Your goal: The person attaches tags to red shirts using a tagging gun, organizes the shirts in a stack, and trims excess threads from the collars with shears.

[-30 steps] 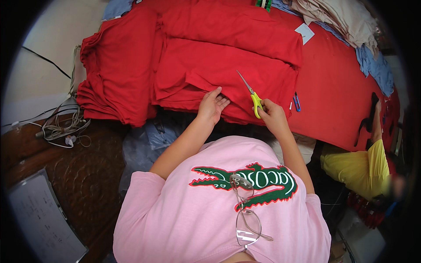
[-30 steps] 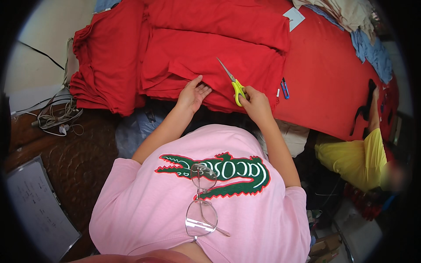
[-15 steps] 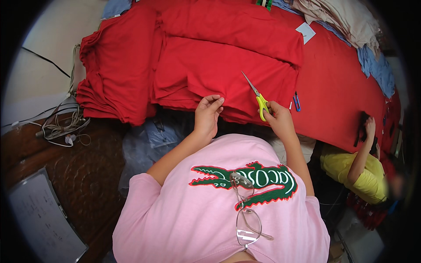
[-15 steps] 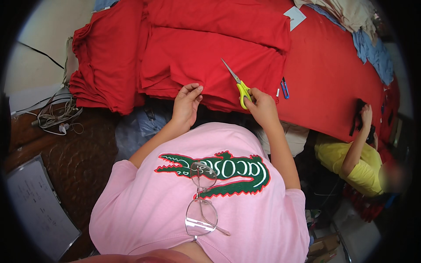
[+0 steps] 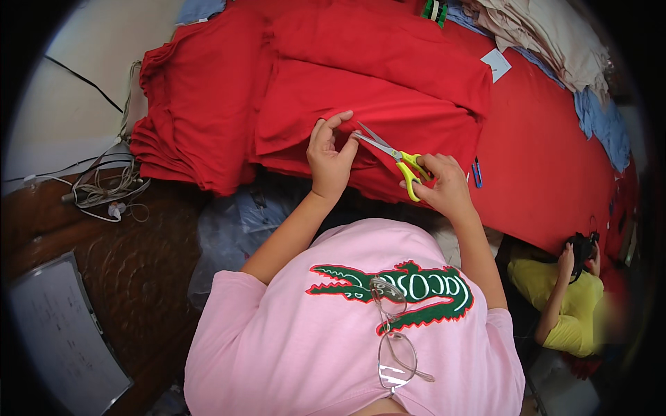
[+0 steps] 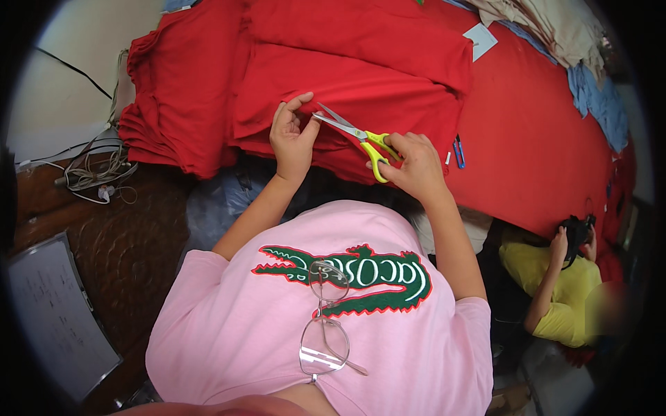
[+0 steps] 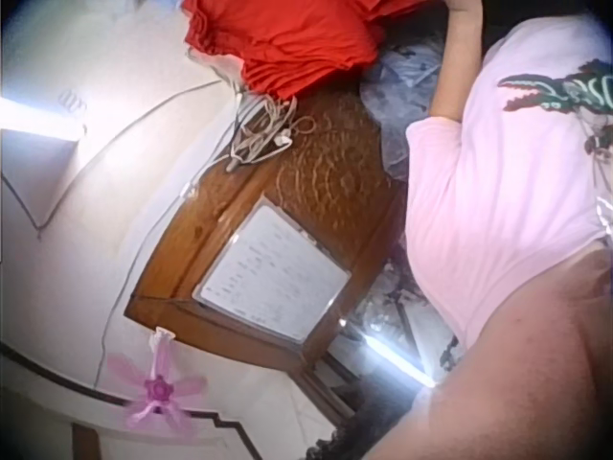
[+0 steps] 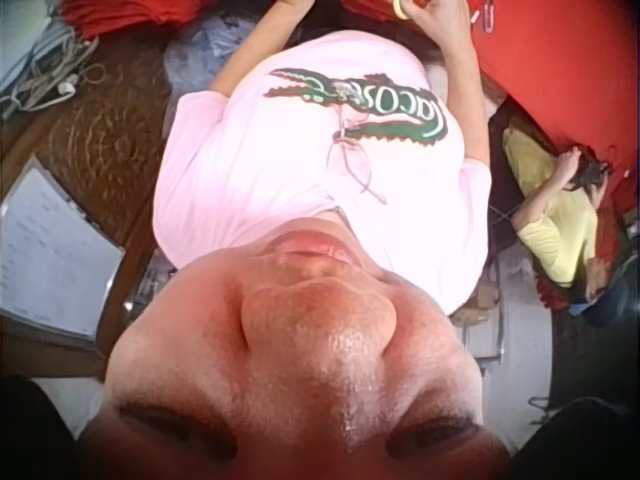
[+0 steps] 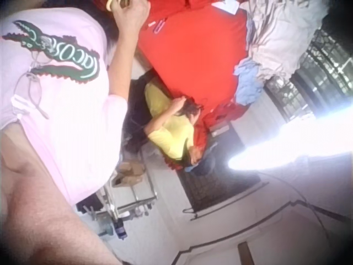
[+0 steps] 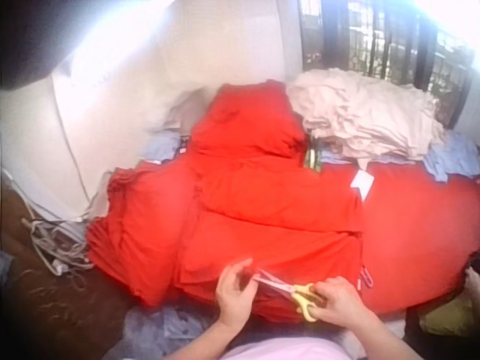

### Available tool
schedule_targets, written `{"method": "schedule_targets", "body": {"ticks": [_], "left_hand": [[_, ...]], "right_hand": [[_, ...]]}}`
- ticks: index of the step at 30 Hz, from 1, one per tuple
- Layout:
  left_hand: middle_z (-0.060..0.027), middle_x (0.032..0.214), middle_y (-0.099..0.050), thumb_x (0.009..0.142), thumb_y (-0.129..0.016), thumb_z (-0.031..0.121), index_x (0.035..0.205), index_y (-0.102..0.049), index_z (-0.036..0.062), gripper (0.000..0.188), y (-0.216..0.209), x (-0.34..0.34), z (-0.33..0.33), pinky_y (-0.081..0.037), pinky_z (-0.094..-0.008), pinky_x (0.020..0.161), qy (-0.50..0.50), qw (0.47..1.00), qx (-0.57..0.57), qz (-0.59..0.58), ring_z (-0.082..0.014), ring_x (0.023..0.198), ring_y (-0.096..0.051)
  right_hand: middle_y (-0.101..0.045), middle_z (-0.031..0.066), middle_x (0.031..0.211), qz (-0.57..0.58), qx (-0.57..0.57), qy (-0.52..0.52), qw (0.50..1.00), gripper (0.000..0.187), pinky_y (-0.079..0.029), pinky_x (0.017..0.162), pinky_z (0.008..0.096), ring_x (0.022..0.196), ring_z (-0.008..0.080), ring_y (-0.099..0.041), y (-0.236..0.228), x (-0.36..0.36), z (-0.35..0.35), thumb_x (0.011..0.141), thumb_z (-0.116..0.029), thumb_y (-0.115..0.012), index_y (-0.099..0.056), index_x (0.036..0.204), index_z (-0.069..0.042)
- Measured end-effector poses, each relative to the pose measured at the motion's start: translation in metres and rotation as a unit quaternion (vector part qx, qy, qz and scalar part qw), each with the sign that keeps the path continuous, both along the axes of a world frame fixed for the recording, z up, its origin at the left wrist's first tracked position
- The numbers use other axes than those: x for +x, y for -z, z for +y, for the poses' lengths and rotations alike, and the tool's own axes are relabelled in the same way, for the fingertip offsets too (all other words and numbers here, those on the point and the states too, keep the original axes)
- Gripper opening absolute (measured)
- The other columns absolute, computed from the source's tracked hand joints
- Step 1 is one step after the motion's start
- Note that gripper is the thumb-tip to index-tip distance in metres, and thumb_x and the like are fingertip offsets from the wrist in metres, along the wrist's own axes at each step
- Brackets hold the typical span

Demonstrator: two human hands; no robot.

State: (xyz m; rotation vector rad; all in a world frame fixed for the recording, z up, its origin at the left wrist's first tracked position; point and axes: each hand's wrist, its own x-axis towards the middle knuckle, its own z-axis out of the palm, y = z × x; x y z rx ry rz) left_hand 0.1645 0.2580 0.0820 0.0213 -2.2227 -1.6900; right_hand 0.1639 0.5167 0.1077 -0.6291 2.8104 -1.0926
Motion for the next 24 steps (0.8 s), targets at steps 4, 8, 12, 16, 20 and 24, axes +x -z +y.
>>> {"method": "schedule_targets", "body": {"ticks": [4, 8, 12, 16, 20, 24], "left_hand": [[-0.0029, 0.115, -0.050, 0.085, -0.071, -0.017, 0.137, -0.062, -0.0008, 0.056, 0.000, -0.008, 0.005, -0.052, -0.0208, 0.079, 0.012, 0.988, 0.152, 0.015, -0.0075, 0.091, -0.056], [-0.0036, 0.124, -0.045, 0.082, -0.071, -0.020, 0.146, -0.054, 0.0005, 0.069, -0.002, -0.008, 0.006, -0.056, -0.0204, 0.082, 0.026, 0.988, 0.151, 0.023, -0.0067, 0.093, -0.056], [-0.0041, 0.127, -0.044, 0.081, -0.072, -0.019, 0.152, -0.048, 0.0017, 0.078, -0.005, -0.007, 0.004, -0.059, -0.0216, 0.084, 0.035, 0.989, 0.143, 0.029, -0.0074, 0.096, -0.059], [-0.0047, 0.134, -0.043, 0.080, -0.071, -0.020, 0.155, -0.045, 0.0040, 0.083, -0.004, -0.006, 0.003, -0.060, -0.0221, 0.086, 0.026, 0.989, 0.146, 0.014, -0.0081, 0.098, -0.060], [-0.0056, 0.143, -0.038, 0.081, -0.069, -0.023, 0.158, -0.041, 0.0045, 0.086, 0.002, -0.005, 0.000, -0.060, -0.0220, 0.089, 0.009, 0.993, 0.121, -0.005, -0.0087, 0.102, -0.061], [-0.0068, 0.147, -0.037, 0.081, -0.070, -0.022, 0.158, -0.042, 0.0050, 0.086, 0.002, -0.003, -0.002, -0.059, -0.0197, 0.084, 0.009, 0.994, 0.105, -0.002, -0.0063, 0.094, -0.059]], "right_hand": [[-0.056, 0.0070, 0.071, 0.008, -0.004, -0.017, 1.000, 0.042, -0.040, 0.069, 0.0392, 0.069, 0.0258, -0.052, -0.001, -0.012, -0.007, 0.070, -0.030, -0.093, -0.066, 0.091, -0.005], [-0.056, 0.0078, 0.072, -0.010, 0.016, -0.032, 0.999, 0.043, -0.041, 0.072, 0.0407, 0.071, 0.0269, -0.055, 0.000, -0.019, -0.008, 0.076, -0.039, -0.089, -0.070, 0.096, -0.006], [-0.055, 0.0063, 0.071, -0.002, -0.011, -0.047, 0.999, 0.044, -0.040, 0.071, 0.0389, 0.069, 0.0252, -0.051, 0.008, -0.023, -0.013, 0.072, -0.033, -0.092, -0.066, 0.092, -0.004], [-0.055, 0.0069, 0.070, -0.011, -0.012, -0.055, 0.998, 0.045, -0.041, 0.072, 0.0397, 0.070, 0.0259, -0.053, 0.012, -0.025, -0.018, 0.075, -0.039, -0.090, -0.069, 0.096, -0.005], [-0.056, 0.0073, 0.070, -0.016, -0.008, -0.052, 0.998, 0.046, -0.041, 0.073, 0.0404, 0.070, 0.0263, -0.055, 0.006, -0.024, -0.024, 0.076, -0.042, -0.089, -0.070, 0.097, -0.006], [-0.057, 0.0071, 0.070, -0.005, -0.004, -0.053, 0.999, 0.044, -0.041, 0.073, 0.0402, 0.071, 0.0261, -0.056, 0.009, -0.025, -0.026, 0.076, -0.041, -0.089, -0.070, 0.095, -0.006]]}}
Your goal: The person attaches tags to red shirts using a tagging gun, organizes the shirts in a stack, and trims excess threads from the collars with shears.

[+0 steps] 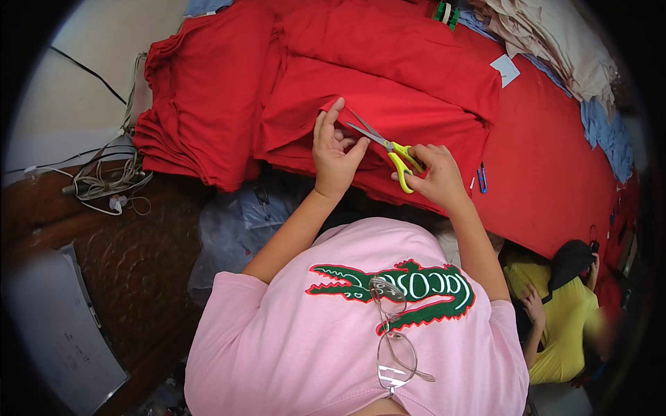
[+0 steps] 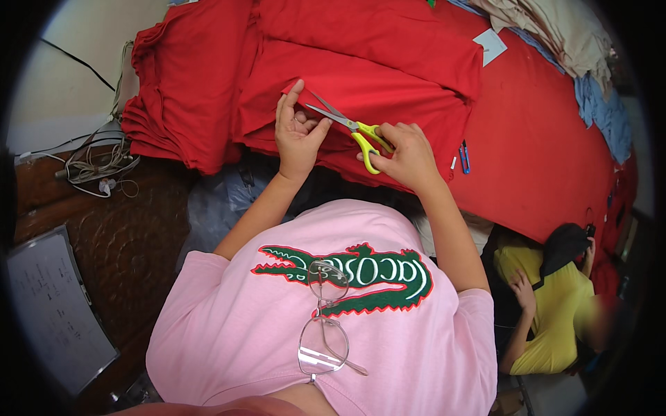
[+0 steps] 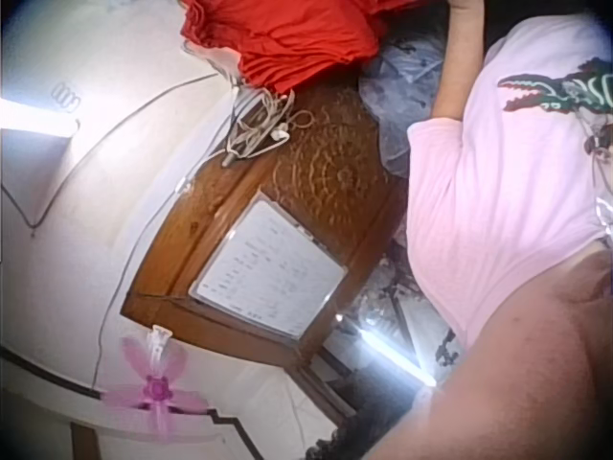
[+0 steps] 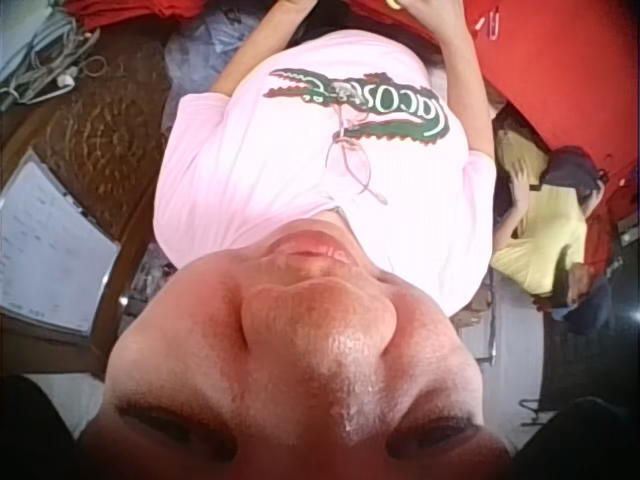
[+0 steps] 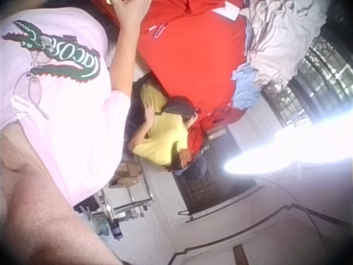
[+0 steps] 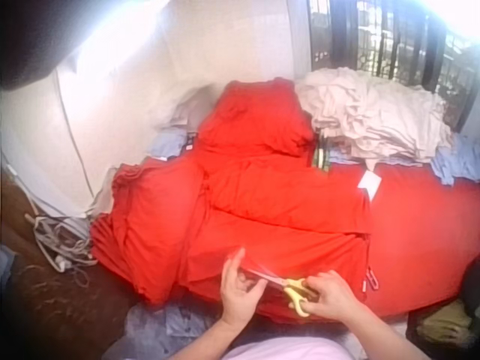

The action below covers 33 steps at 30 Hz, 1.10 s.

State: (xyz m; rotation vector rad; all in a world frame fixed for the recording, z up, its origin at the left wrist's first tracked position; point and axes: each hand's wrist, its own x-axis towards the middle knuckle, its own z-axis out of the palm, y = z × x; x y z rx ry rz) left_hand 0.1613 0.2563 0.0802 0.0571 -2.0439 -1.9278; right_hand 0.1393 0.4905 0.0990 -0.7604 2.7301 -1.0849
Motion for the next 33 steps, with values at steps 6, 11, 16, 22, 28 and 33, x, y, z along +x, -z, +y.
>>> {"method": "schedule_targets", "body": {"ticks": [6, 11, 16, 22, 28, 33], "left_hand": [[-0.0049, 0.135, -0.045, 0.080, -0.079, -0.013, 0.155, -0.048, 0.0098, 0.085, 0.002, 0.001, -0.003, -0.056, -0.0206, 0.075, -0.020, 1.000, -0.008, -0.004, -0.0059, 0.087, -0.053], [-0.0073, 0.144, -0.043, 0.088, -0.071, -0.017, 0.153, -0.047, 0.0001, 0.072, -0.001, -0.003, 0.000, -0.056, -0.0198, 0.083, -0.007, 0.999, 0.042, 0.019, -0.0067, 0.096, -0.058], [-0.0058, 0.139, -0.048, 0.091, -0.069, -0.016, 0.152, -0.049, -0.0020, 0.066, 0.007, -0.008, -0.007, -0.055, -0.0205, 0.087, -0.021, 0.996, 0.086, 0.004, -0.0077, 0.102, -0.058], [-0.0048, 0.146, -0.041, 0.088, -0.069, -0.019, 0.157, -0.044, 0.0021, 0.077, 0.002, -0.003, -0.010, -0.056, -0.0195, 0.084, -0.002, 0.998, 0.060, -0.014, -0.0073, 0.104, -0.059], [-0.0058, 0.151, -0.036, 0.086, -0.070, -0.021, 0.160, -0.040, 0.0033, 0.083, -0.003, -0.002, -0.008, -0.059, -0.0213, 0.087, 0.011, 0.994, 0.111, 0.002, -0.0093, 0.110, -0.061], [-0.0072, 0.153, -0.035, 0.086, -0.070, -0.021, 0.160, -0.039, 0.0028, 0.084, -0.002, 0.000, -0.010, -0.060, -0.0234, 0.089, 0.001, 0.991, 0.132, -0.012, -0.0099, 0.107, -0.061]], "right_hand": [[-0.061, 0.0076, 0.071, -0.020, -0.022, -0.005, 1.000, 0.032, -0.042, 0.073, 0.0391, 0.069, 0.0252, -0.056, 0.001, -0.004, -0.003, 0.078, -0.028, -0.086, -0.068, 0.092, -0.005], [-0.062, 0.0071, 0.069, -0.099, -0.060, 0.024, 0.993, 0.023, -0.041, 0.073, 0.0381, 0.068, 0.0229, -0.050, 0.009, -0.001, 0.000, 0.078, -0.015, -0.084, -0.067, 0.089, -0.003], [-0.062, 0.0068, 0.070, -0.089, -0.065, 0.016, 0.994, 0.031, -0.041, 0.072, 0.0381, 0.067, 0.0225, -0.048, 0.008, 0.000, -0.003, 0.077, -0.022, -0.089, -0.067, 0.089, -0.003], [-0.061, 0.0058, 0.071, -0.053, -0.038, 0.001, 0.998, 0.037, -0.039, 0.072, 0.0384, 0.068, 0.0238, -0.047, -0.004, -0.012, -0.016, 0.074, -0.029, -0.092, -0.066, 0.087, -0.006], [-0.060, 0.0059, 0.069, -0.025, -0.035, -0.011, 0.999, 0.037, -0.040, 0.072, 0.0384, 0.066, 0.0243, -0.050, 0.002, -0.016, -0.019, 0.075, -0.032, -0.091, -0.068, 0.088, -0.006], [-0.060, 0.0055, 0.070, -0.052, -0.023, 0.001, 0.998, 0.035, -0.041, 0.069, 0.0392, 0.070, 0.0242, -0.049, 0.016, -0.014, -0.018, 0.078, -0.030, -0.090, -0.068, 0.088, -0.005]]}}
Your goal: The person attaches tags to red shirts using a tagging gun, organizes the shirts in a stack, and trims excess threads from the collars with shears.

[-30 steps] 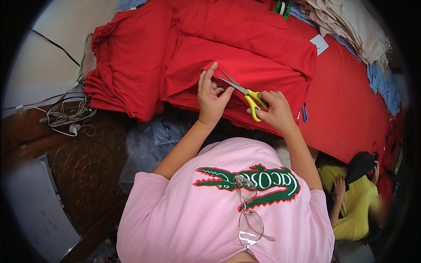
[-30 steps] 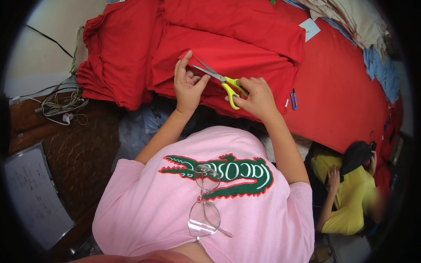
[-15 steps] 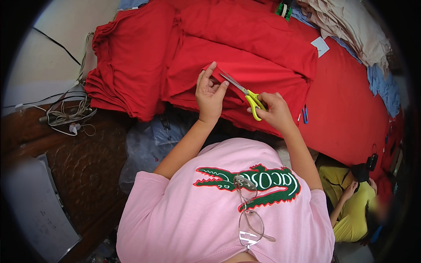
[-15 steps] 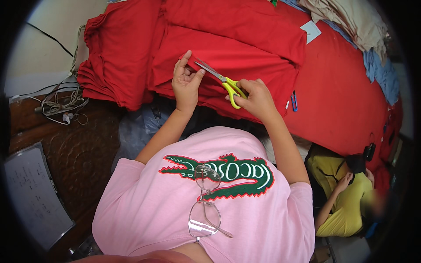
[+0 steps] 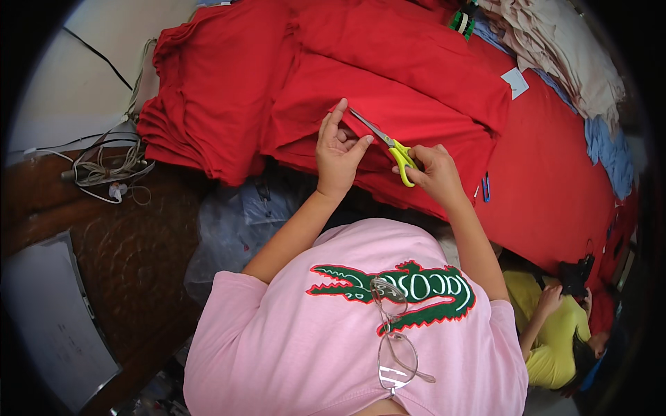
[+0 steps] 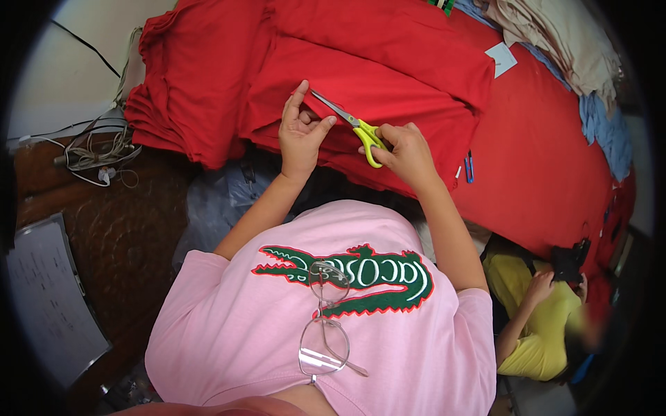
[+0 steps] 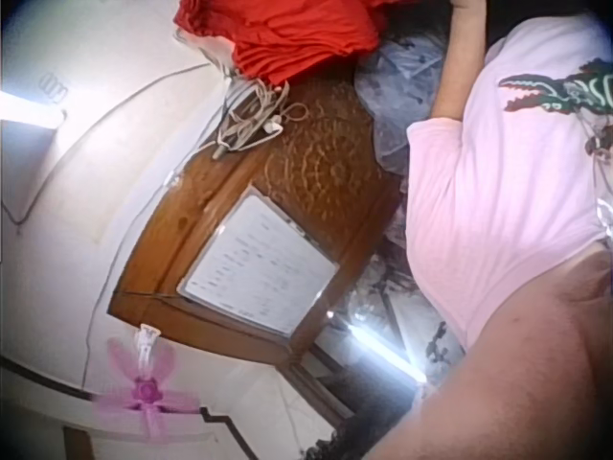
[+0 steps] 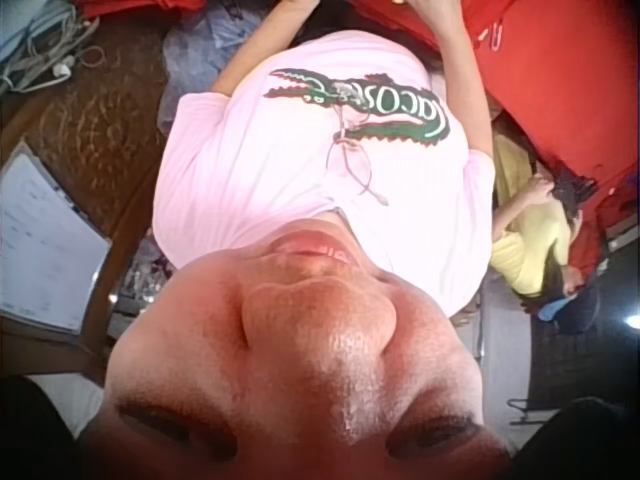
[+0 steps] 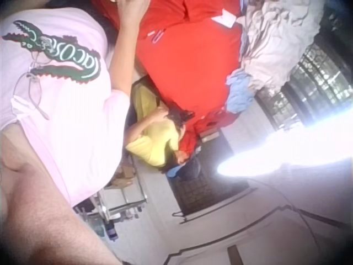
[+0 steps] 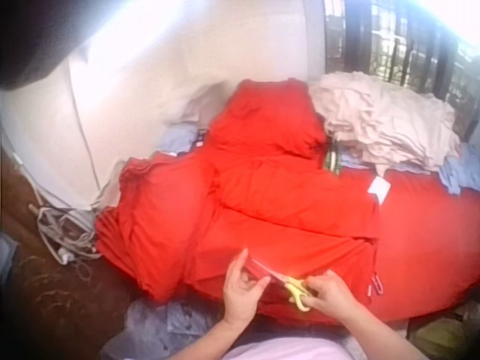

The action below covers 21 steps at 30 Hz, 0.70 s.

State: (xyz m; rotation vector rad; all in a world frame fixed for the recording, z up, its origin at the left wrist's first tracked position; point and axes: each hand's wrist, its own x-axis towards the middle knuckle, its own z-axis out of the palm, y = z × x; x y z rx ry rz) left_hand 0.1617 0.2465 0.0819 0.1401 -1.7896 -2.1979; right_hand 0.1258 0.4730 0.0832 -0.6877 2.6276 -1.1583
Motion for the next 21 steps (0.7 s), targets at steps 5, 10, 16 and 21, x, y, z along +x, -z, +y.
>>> {"method": "schedule_targets", "body": {"ticks": [5, 10, 16, 21], "left_hand": [[-0.0068, 0.153, -0.036, 0.086, -0.070, -0.020, 0.162, -0.036, 0.0022, 0.086, 0.008, 0.005, 0.005, -0.059, -0.0242, 0.089, -0.003, 1.000, 0.007, -0.019, -0.0093, 0.102, -0.060], [-0.0079, 0.151, -0.042, 0.087, -0.070, -0.019, 0.164, -0.030, 0.0029, 0.090, 0.015, 0.010, 0.002, -0.059, -0.0257, 0.087, -0.007, 0.999, 0.018, -0.046, -0.0099, 0.101, -0.060], [-0.0101, 0.144, -0.051, 0.091, -0.070, -0.012, 0.169, -0.014, 0.0080, 0.098, 0.014, 0.028, 0.021, -0.056, -0.0312, 0.095, 0.075, 0.965, 0.220, -0.125, -0.0137, 0.107, -0.062], [-0.0105, 0.133, -0.059, 0.101, -0.064, 0.006, 0.165, -0.022, 0.0117, 0.077, 0.070, 0.028, 0.004, -0.053, -0.0404, 0.102, 0.003, 0.928, 0.316, -0.196, -0.0193, 0.113, -0.064]], "right_hand": [[-0.062, 0.0092, 0.067, -0.049, -0.001, 0.034, 0.998, 0.026, -0.046, 0.072, 0.0407, 0.069, 0.0285, -0.056, 0.010, 0.014, -0.008, 0.081, -0.021, -0.086, -0.069, 0.088, -0.004], [-0.066, 0.0098, 0.083, 0.026, -0.090, 0.130, 0.987, 0.042, -0.048, 0.077, 0.0424, 0.081, 0.0293, -0.059, 0.027, 0.026, -0.027, 0.075, -0.023, -0.092, -0.066, 0.100, -0.002], [-0.064, 0.0146, 0.106, 0.198, 0.011, 0.210, 0.957, 0.056, -0.043, 0.100, 0.0496, 0.104, 0.0368, -0.062, 0.063, 0.022, -0.061, 0.068, -0.010, -0.086, -0.058, 0.116, -0.004], [-0.068, 0.0118, 0.099, 0.142, 0.020, 0.218, 0.965, 0.035, -0.047, 0.089, 0.0479, 0.096, 0.0343, -0.063, 0.077, -0.007, -0.034, 0.077, -0.008, -0.081, -0.065, 0.108, -0.006]]}}
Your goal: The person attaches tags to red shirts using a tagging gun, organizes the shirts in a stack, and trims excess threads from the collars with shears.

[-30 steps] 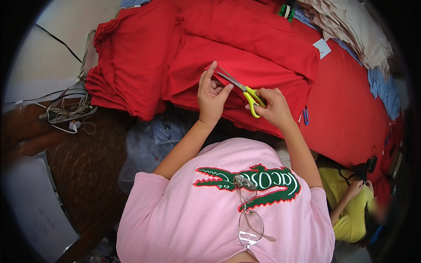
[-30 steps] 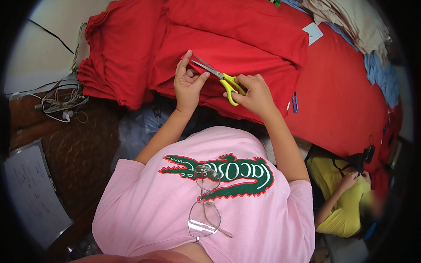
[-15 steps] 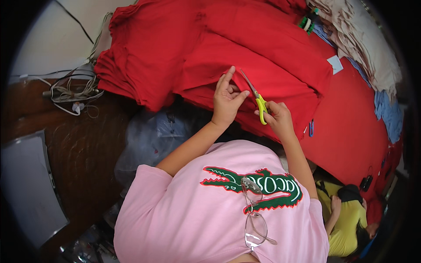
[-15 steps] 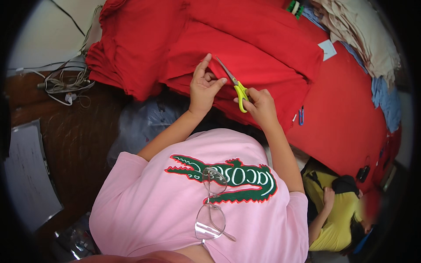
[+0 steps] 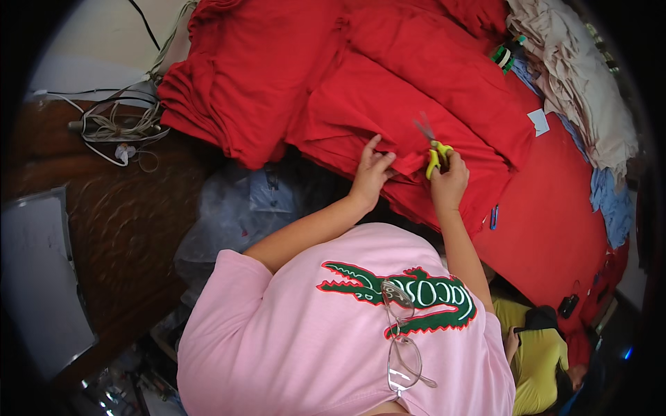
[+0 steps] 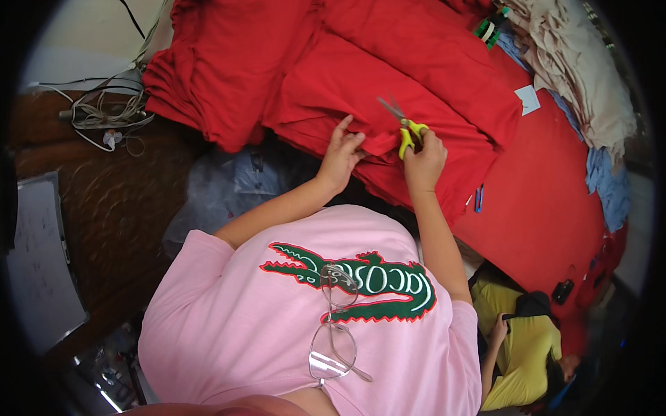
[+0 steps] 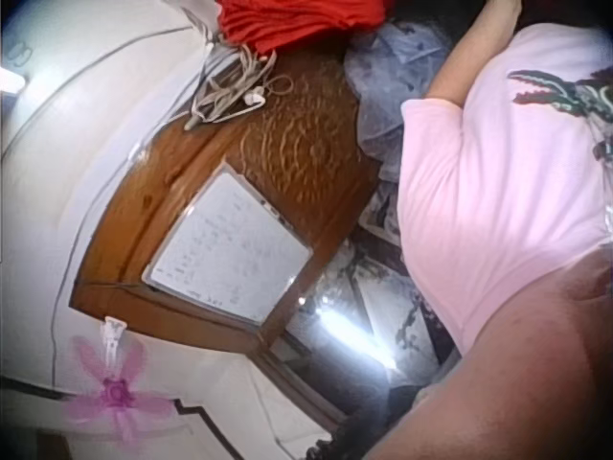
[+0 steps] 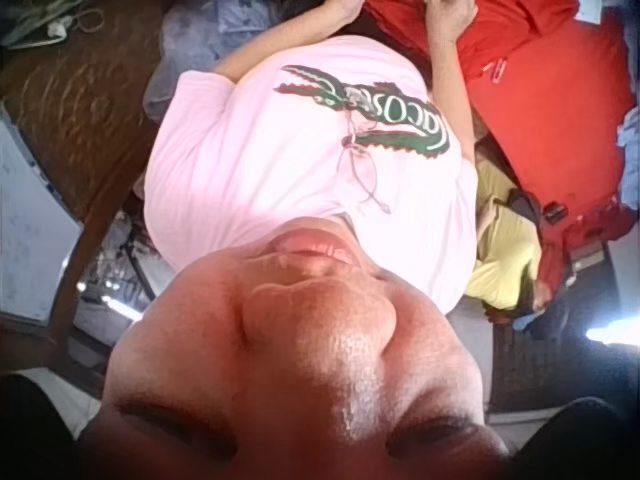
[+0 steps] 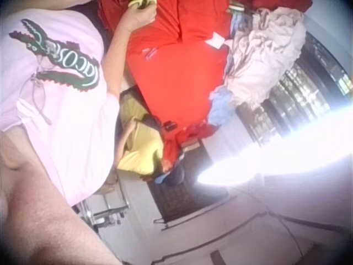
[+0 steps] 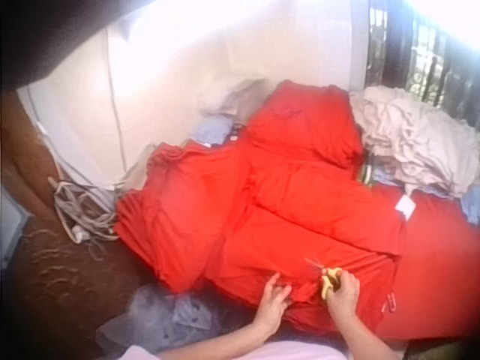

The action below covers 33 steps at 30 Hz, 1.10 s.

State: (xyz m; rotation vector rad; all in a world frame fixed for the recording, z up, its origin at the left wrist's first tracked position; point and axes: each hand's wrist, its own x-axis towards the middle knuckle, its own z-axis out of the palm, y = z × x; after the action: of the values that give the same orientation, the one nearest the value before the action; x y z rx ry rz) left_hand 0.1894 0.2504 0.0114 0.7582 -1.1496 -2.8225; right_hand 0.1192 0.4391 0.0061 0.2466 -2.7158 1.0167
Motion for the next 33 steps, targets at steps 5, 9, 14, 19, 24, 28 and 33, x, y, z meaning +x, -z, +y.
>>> {"method": "schedule_targets", "body": {"ticks": [5, 9, 14, 19, 24, 28, 33], "left_hand": [[-0.0172, 0.122, -0.066, 0.101, -0.063, 0.012, 0.131, -0.050, 0.0084, 0.032, 0.036, 0.013, -0.054, -0.058, -0.0461, 0.098, -0.126, 0.989, -0.022, -0.075, -0.0331, 0.114, -0.069], [-0.0162, 0.121, -0.064, 0.100, -0.063, 0.008, 0.127, -0.053, 0.0072, 0.029, 0.053, 0.011, -0.104, -0.057, -0.0459, 0.102, -0.221, 0.971, -0.086, -0.036, -0.0329, 0.114, -0.068], [-0.0072, 0.119, -0.065, 0.100, -0.064, 0.003, 0.128, -0.060, 0.0065, 0.029, 0.057, -0.012, -0.138, -0.056, -0.0398, 0.099, -0.217, 0.967, -0.135, -0.016, -0.0192, 0.105, -0.065], [-0.0057, 0.111, -0.070, 0.097, -0.070, 0.004, 0.117, -0.065, 0.0075, 0.021, 0.030, -0.032, -0.148, -0.054, -0.0370, 0.097, -0.126, 0.979, -0.158, 0.016, -0.0170, 0.102, -0.067], [-0.0095, 0.114, -0.069, 0.093, -0.072, 0.006, 0.117, -0.065, 0.0076, 0.025, 0.048, -0.046, -0.225, -0.054, -0.0395, 0.095, -0.226, 0.972, -0.063, 0.006, -0.0245, 0.110, -0.066], [-0.0135, 0.130, -0.061, 0.098, -0.060, 0.014, 0.131, -0.061, 0.0062, 0.034, 0.075, -0.045, -0.221, -0.053, -0.0464, 0.097, -0.219, 0.974, -0.064, 0.002, -0.0301, 0.113, -0.062], [-0.0011, 0.111, -0.046, 0.096, -0.056, 0.014, 0.152, -0.039, 0.0263, 0.059, 0.034, -0.031, -0.153, -0.045, -0.0388, 0.088, -0.226, 0.963, -0.145, 0.021, -0.0121, 0.092, -0.048]], "right_hand": [[-0.063, 0.0127, 0.095, -0.016, -0.088, 0.020, 0.996, 0.033, -0.050, 0.077, 0.0398, 0.086, 0.0278, -0.060, -0.021, 0.009, 0.049, 0.082, -0.005, -0.083, -0.062, 0.107, -0.001], [-0.061, 0.0135, 0.109, -0.047, -0.086, -0.006, 0.995, 0.064, -0.053, 0.085, 0.0400, 0.098, 0.0285, -0.062, -0.011, 0.040, 0.057, 0.071, -0.019, -0.097, -0.059, 0.120, -0.002], [-0.066, 0.0170, 0.099, -0.058, -0.030, -0.022, 0.998, 0.042, -0.054, 0.082, 0.0468, 0.096, 0.0372, -0.063, -0.006, 0.050, 0.019, 0.069, 0.001, -0.080, -0.065, 0.108, -0.002], [-0.067, 0.0126, 0.098, -0.016, -0.126, 0.068, 0.990, 0.033, -0.056, 0.082, 0.0325, 0.092, 0.0226, -0.069, -0.030, 0.049, 0.071, 0.077, 0.003, -0.081, -0.066, 0.107, 0.001], [-0.067, -0.0006, 0.085, -0.310, -0.138, 0.114, 0.934, 0.030, -0.048, 0.071, 0.0270, 0.078, 0.0074, -0.058, -0.038, 0.093, 0.151, 0.080, -0.005, -0.088, -0.068, 0.102, -0.001], [-0.070, -0.0002, 0.085, -0.365, -0.197, 0.055, 0.908, 0.034, -0.047, 0.068, 0.0264, 0.077, 0.0069, -0.061, -0.033, 0.117, 0.130, 0.078, -0.010, -0.092, -0.074, 0.105, -0.003], [-0.076, 0.0059, 0.091, -0.305, -0.318, 0.098, 0.892, 0.029, -0.054, 0.072, 0.0252, 0.082, 0.0110, -0.071, -0.061, 0.091, 0.094, 0.094, -0.014, -0.080, -0.074, 0.114, 0.006]]}}
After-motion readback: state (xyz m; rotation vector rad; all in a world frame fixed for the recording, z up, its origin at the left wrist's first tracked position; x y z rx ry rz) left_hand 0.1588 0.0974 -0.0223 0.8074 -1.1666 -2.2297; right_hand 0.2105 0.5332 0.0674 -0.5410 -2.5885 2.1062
